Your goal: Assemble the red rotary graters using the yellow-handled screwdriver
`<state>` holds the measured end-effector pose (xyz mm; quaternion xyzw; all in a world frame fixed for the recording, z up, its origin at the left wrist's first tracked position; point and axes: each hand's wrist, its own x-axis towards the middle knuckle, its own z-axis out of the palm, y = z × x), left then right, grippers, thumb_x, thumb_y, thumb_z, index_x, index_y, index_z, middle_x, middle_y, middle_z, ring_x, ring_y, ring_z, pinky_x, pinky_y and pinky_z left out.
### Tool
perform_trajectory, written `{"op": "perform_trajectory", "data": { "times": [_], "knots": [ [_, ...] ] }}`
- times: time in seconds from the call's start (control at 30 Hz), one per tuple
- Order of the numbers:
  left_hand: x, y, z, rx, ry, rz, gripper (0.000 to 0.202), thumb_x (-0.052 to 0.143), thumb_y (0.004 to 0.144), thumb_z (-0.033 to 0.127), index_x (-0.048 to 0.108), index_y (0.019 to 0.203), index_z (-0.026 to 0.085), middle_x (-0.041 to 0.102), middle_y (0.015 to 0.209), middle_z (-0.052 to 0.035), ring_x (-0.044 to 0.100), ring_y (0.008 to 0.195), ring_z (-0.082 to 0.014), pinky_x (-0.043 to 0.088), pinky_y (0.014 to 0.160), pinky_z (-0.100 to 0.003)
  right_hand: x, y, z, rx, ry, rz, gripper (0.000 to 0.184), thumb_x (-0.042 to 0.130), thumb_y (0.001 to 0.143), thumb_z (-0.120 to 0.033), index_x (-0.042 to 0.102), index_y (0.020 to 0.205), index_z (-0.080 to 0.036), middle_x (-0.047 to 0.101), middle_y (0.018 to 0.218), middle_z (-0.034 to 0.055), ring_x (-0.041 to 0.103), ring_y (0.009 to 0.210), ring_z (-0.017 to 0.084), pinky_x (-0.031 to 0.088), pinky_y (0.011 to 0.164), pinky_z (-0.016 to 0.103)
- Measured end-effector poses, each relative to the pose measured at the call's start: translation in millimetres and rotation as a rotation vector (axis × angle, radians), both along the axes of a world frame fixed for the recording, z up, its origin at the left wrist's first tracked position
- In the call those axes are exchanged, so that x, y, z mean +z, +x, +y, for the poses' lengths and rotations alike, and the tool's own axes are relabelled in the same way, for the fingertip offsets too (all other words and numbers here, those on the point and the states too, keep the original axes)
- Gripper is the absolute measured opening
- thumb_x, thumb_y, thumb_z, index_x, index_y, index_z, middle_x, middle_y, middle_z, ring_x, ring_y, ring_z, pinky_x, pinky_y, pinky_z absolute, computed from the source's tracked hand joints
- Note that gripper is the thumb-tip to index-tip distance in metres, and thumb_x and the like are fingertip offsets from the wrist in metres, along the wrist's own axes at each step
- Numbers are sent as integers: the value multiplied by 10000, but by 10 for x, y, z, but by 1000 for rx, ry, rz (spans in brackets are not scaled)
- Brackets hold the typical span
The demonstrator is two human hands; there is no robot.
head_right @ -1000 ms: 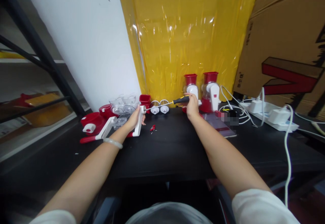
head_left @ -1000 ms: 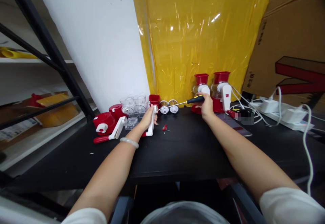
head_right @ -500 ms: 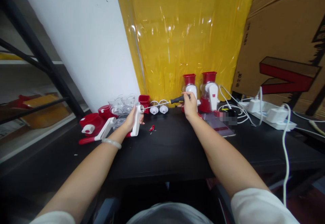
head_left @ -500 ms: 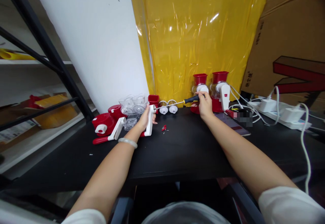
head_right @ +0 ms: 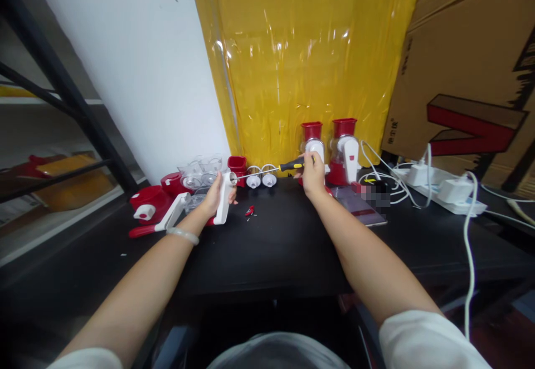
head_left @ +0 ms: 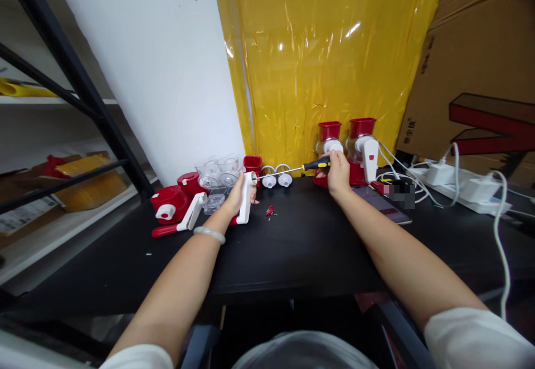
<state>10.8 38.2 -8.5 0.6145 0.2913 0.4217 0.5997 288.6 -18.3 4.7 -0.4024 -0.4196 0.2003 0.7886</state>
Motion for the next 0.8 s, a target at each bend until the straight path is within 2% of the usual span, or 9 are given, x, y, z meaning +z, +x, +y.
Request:
{"op": "perform_trajectory", "data": {
  "times": [0.13,0.3,0.47,0.6,0.8],
  "knots": [
    [14,3,-21,-29,-1,-4,676,242,870,800,545,803,200,424,445,51,391,342,-107,534,467,-278,24,-2,-34,42,89,21,265,490,785,-456,572,863,-216,572,729,0,583,519,131,449,438,253],
    [39,-6,-41,-62,-15,-4,668,235,865,804,530,811,208,409,452,53,374,346,-107,531,469,-280,49,-6,-57,46,40,21,229,489,761,-396,567,891,-225,560,710,-3,590,527,149,462,466,273],
    [47,-24,-34,-108,-26,-31,658,206,886,781,527,814,210,414,461,45,369,353,-109,541,480,-284,35,-4,-26,34,30,26,201,547,792,-421,524,855,-231,574,715,-14,529,444,111,374,380,230],
    [31,-44,-4,-166,-27,-75,646,225,900,762,539,828,203,435,459,41,386,347,-111,552,475,-287,45,-3,-31,-7,25,10,262,597,800,-475,510,837,-230,557,642,-46,451,358,79,316,317,209],
    [28,-57,20,-235,-38,-116,635,306,884,766,556,838,184,467,459,34,422,349,-116,570,480,-306,54,-5,-58,-59,11,-26,359,618,799,-577,511,822,-234,427,473,-100,417,302,96,311,281,209]
  ]
}}
